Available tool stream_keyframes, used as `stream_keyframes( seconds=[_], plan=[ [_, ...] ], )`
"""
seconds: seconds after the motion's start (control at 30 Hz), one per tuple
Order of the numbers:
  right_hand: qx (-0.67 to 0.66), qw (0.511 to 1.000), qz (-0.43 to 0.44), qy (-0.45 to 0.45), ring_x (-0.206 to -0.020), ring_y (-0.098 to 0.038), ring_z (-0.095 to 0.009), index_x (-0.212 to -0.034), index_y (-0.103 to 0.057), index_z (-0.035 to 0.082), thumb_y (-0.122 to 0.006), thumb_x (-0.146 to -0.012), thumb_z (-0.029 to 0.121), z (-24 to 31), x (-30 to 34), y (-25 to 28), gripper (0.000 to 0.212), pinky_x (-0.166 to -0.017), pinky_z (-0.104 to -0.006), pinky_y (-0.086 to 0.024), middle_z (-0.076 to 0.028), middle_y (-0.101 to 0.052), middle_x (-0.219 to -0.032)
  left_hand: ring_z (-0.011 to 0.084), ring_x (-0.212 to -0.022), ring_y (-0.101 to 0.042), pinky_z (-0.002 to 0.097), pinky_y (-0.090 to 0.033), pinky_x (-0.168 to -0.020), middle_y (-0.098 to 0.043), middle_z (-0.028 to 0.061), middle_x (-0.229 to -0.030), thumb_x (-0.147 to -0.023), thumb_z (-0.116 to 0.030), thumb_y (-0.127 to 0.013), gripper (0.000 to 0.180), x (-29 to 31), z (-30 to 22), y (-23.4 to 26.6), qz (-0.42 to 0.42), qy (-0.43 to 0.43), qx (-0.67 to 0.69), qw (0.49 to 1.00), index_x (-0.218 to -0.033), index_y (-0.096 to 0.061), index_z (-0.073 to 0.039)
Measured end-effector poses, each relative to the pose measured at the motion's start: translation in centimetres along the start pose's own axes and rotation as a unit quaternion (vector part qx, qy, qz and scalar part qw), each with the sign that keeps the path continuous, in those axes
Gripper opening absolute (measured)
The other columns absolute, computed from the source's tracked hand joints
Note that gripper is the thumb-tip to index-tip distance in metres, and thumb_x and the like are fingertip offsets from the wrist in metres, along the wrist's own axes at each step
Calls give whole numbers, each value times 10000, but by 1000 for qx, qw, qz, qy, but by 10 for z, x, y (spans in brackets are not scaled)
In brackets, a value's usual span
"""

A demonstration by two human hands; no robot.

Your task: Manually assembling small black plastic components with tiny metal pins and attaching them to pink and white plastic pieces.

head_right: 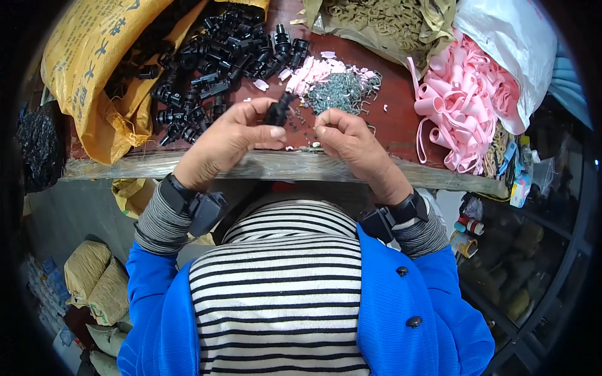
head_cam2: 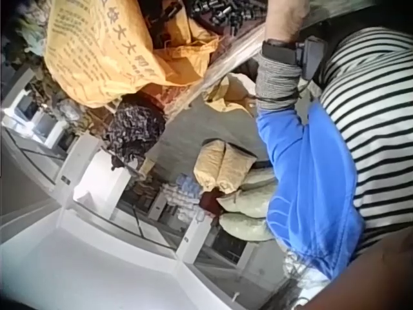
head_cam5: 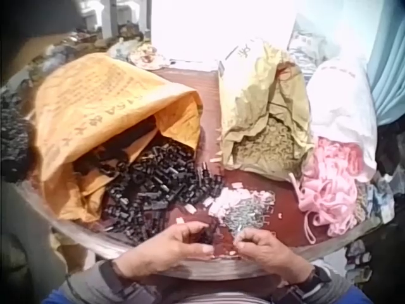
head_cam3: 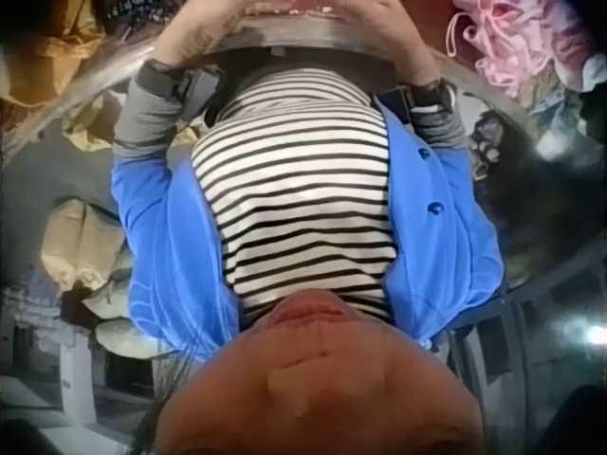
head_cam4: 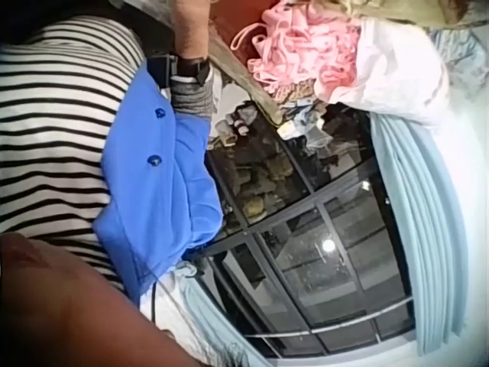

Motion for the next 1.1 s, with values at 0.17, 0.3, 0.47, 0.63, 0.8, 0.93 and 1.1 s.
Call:
stream_keyframes(
  seconds=[0.17,0.3,0.47,0.63,0.8,0.93,1.1],
  plan=[
    [-82,995,47,-25,-503,-304,-23,-850,-473,47,-506,-823,139,-2,-3,-15,101,-438,-171,-236,52,-393,-635,73,-751,-549,200,-472,-642,-560,23,-843,-765,-36,-587,170,-5,14,-6,20,-16,-16,1000,-924,-528,-30],
    [-128,988,62,-53,-502,-310,-29,-891,-481,38,-513,-823,155,-5,-4,-22,139,-443,-170,-243,42,-411,-655,62,-702,-540,185,-459,-621,-566,8,-788,-765,-54,-597,129,-7,17,-9,10,-47,-62,997,-880,-547,-26],
    [-210,969,102,-87,-505,-317,-36,-947,-485,36,-523,-821,168,-8,-7,-28,187,-450,-171,-256,29,-433,-689,49,-615,-519,168,-435,-576,-561,-11,-699,-772,-98,-607,107,-8,15,-6,-3,-99,-158,983,-831,-556,-25],
    [-262,955,98,-93,-503,-317,-39,-952,-490,38,-520,-824,168,-7,-9,-33,184,-455,-171,-260,27,-434,-693,41,-594,-511,167,-423,-548,-557,-10,-677,-783,-122,-601,116,-8,12,-5,-28,-120,-131,984,-834,-558,-28],
    [-221,971,81,-42,-511,-315,-36,-942,-501,37,-509,-833,171,-4,-13,-33,173,-461,-171,-260,27,-434,-694,41,-567,-501,163,-410,-528,-550,-12,-659,-789,-141,-596,121,-7,13,-2,-56,-93,-56,993,-829,-558,-33],
    [-153,986,58,-3,-522,-318,-31,-924,-506,36,-500,-838,163,-5,-14,-29,154,-468,-172,-268,19,-452,-712,47,-582,-502,165,-409,-534,-551,-3,-693,-804,-154,-574,144,-6,16,-2,-55,-75,-42,995,-872,-540,-32],
    [-2,999,-2,47,-586,-384,-37,-915,-490,29,-489,-836,127,2,-12,-19,126,-517,-166,-314,-2,-487,-775,85,-671,-530,183,-432,-563,-551,49,-853,-854,-145,-478,231,-5,26,-3,-3,-21,121,992,-1042,-466,-12]
  ],
)
Point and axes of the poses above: each hand's wrist, its own x-axis away from the middle knuckle, its own y-axis out of the back of the hand, z = x × y, the point moved 6 cm from there along -x, towards the middle knuckle
